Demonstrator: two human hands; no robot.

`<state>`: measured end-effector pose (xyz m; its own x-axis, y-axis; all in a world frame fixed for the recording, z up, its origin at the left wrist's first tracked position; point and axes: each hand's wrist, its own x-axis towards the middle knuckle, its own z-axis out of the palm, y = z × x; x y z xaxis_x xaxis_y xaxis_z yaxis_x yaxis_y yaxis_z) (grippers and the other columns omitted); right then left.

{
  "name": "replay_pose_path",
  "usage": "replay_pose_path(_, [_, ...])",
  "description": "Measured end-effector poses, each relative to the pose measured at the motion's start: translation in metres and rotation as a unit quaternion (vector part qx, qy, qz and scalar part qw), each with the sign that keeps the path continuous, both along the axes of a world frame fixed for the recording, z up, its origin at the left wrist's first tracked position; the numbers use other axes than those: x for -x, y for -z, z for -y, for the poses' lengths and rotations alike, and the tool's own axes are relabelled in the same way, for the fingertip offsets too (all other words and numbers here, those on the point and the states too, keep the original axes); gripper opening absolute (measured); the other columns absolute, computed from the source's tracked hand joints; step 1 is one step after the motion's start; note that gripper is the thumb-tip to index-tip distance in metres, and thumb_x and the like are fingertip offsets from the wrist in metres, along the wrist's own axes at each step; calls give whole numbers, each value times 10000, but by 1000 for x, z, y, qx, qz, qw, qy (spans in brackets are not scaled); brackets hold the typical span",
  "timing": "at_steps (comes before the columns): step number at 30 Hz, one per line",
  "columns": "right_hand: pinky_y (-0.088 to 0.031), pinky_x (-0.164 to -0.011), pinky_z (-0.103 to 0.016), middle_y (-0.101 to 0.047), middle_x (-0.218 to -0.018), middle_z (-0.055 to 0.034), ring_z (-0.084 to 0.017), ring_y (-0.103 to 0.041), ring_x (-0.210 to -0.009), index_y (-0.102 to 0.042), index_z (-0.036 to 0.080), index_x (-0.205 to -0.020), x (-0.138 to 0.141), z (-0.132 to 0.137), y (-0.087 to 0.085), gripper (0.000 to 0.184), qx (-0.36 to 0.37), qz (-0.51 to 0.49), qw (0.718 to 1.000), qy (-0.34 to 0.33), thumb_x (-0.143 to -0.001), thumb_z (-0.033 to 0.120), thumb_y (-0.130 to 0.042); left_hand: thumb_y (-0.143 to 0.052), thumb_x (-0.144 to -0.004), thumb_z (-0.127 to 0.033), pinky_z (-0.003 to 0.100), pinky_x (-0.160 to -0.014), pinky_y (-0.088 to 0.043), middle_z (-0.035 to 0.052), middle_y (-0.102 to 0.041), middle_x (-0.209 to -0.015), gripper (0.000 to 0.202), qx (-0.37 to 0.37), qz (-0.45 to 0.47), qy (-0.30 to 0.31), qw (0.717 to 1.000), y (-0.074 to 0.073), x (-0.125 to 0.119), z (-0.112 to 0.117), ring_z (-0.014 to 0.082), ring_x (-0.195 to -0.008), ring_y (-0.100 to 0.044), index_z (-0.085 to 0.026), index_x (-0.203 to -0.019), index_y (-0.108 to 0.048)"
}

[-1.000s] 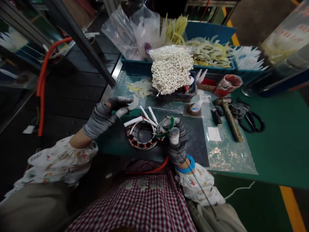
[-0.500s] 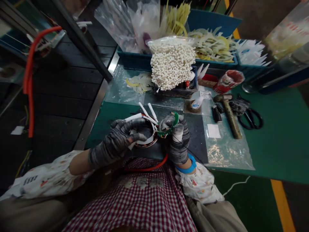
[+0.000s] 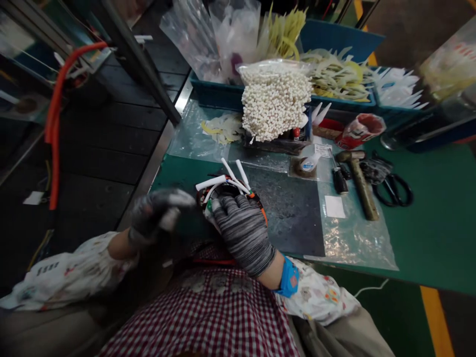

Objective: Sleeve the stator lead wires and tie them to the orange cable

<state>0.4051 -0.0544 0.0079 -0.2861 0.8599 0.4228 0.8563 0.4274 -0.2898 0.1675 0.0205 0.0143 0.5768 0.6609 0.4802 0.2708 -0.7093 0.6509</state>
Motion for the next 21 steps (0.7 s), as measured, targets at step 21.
replay_pose_path(21, [-694,-897,-561,-873,-1133,-88,-338,-806,-1042,-824,319,-1263,4,71,26,300,-33,-181,983,15,-990,226,-741,-717,-1021,-593,600,-1385,-370,110,-322,-1812,811,153,14,116,981,23,-36,38,359,-1710,-310,-429,-1712,-325])
